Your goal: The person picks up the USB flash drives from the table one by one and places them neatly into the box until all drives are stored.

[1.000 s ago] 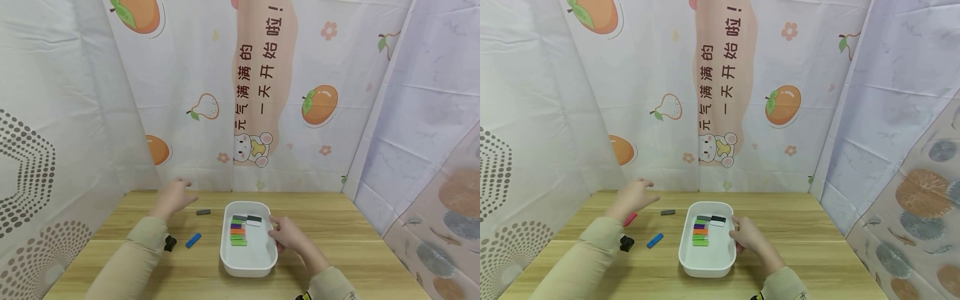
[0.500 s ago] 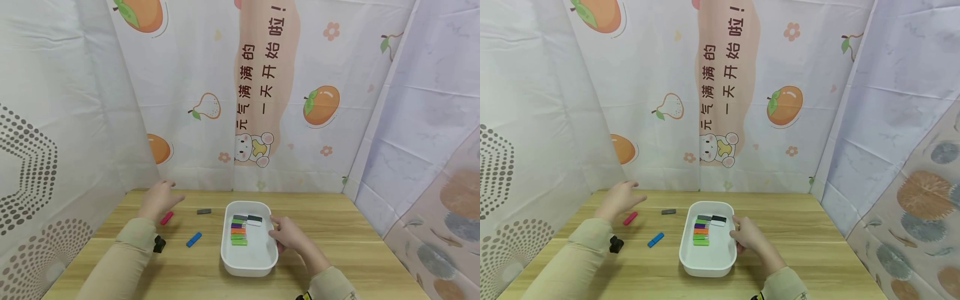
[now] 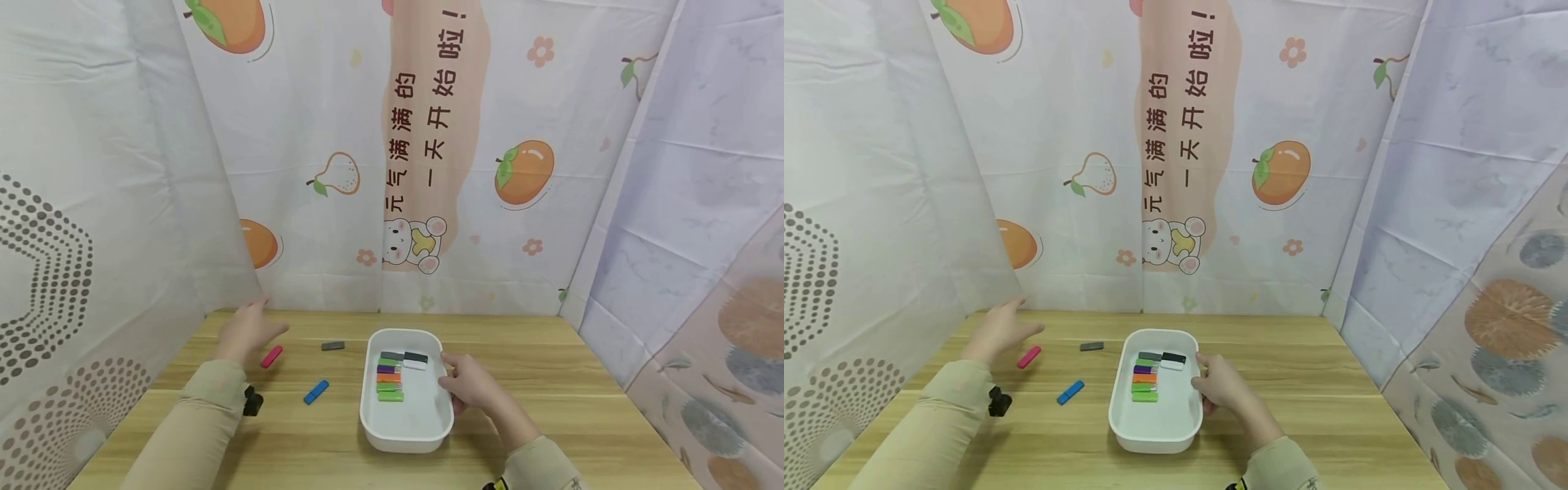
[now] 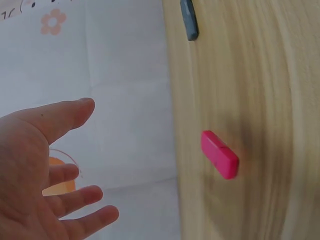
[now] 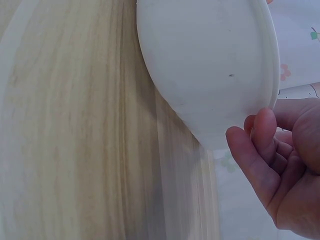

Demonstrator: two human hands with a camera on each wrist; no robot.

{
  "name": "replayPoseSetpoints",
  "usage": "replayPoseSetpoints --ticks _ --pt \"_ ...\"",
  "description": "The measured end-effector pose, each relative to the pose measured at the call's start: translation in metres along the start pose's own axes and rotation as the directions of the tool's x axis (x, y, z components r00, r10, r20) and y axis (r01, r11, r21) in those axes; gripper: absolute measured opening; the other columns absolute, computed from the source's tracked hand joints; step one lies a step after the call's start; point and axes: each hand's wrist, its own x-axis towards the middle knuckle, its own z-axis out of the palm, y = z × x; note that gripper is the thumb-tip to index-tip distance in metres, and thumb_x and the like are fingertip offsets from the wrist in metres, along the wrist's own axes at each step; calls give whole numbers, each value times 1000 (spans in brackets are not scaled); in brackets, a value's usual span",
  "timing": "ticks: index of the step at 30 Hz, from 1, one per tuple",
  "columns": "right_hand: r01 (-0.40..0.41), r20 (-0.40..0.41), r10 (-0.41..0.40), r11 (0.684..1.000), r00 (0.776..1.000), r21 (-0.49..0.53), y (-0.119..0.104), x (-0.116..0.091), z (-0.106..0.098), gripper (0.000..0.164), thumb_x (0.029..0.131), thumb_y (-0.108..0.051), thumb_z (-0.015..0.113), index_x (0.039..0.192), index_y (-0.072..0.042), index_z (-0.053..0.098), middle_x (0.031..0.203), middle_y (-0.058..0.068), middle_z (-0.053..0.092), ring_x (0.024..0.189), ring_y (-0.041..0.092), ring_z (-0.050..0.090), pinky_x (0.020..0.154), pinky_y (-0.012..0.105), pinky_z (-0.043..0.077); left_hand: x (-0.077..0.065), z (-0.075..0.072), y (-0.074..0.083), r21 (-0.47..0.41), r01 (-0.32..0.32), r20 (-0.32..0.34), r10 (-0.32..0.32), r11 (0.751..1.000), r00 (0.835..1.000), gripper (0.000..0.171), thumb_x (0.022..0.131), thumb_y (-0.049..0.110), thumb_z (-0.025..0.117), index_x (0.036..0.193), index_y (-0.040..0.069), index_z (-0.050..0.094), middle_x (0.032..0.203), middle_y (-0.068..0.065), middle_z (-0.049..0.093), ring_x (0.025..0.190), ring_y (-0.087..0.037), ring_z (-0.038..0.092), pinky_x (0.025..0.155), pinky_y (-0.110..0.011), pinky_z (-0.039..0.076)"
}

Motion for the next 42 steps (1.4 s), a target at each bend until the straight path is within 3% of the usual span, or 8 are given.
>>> replayPoseSetpoints --ticks 12,24,30,34,42 --pt "19 8 -19 1000 1000 -6 1 1 0 63 95 -1 60 150 14 34 61 12 60 39 12 55 47 43 57 -1 13 -23 -21 87 50 -86 996 995 89 90 51 68 151 -7 37 148 -35 41 131 -57 39 99 -69 39" --pt "15 11 -15 1000 1000 1 0 1 0 63 95 -1 61 151 13 34 61 12 60 40 13 55 47 44 57 -4 21 -29 -29 149 88 -146 988 985 80 90 50 67 140 -10 49 140 -36 48 123 -56 47 92 -67 44" --pt "22 9 -22 1000 1000 0 0 0 0 63 95 0 61 150 14 34 61 13 61 40 13 56 48 46 57 -4 27 -34 -41 166 98 -161 985 982 65 84 43 71 123 -8 59 123 -31 59 105 -46 59 77 -57 51" --pt "19 10 -19 1000 1000 3 0 0 0 63 95 -1 61 150 14 34 61 14 61 39 13 55 49 46 57 -5 30 -35 -57 199 111 -192 978 975 53 84 43 73 106 -4 61 104 -23 62 88 -37 58 64 -47 48" --pt "10 12 -10 1000 1000 -2 2 1 0 63 96 -1 61 151 13 34 61 12 61 39 13 55 49 47 57 -10 36 -33 -65 240 142 -229 969 963 37 87 40 73 77 7 58 82 -13 57 75 -31 53 60 -41 41"
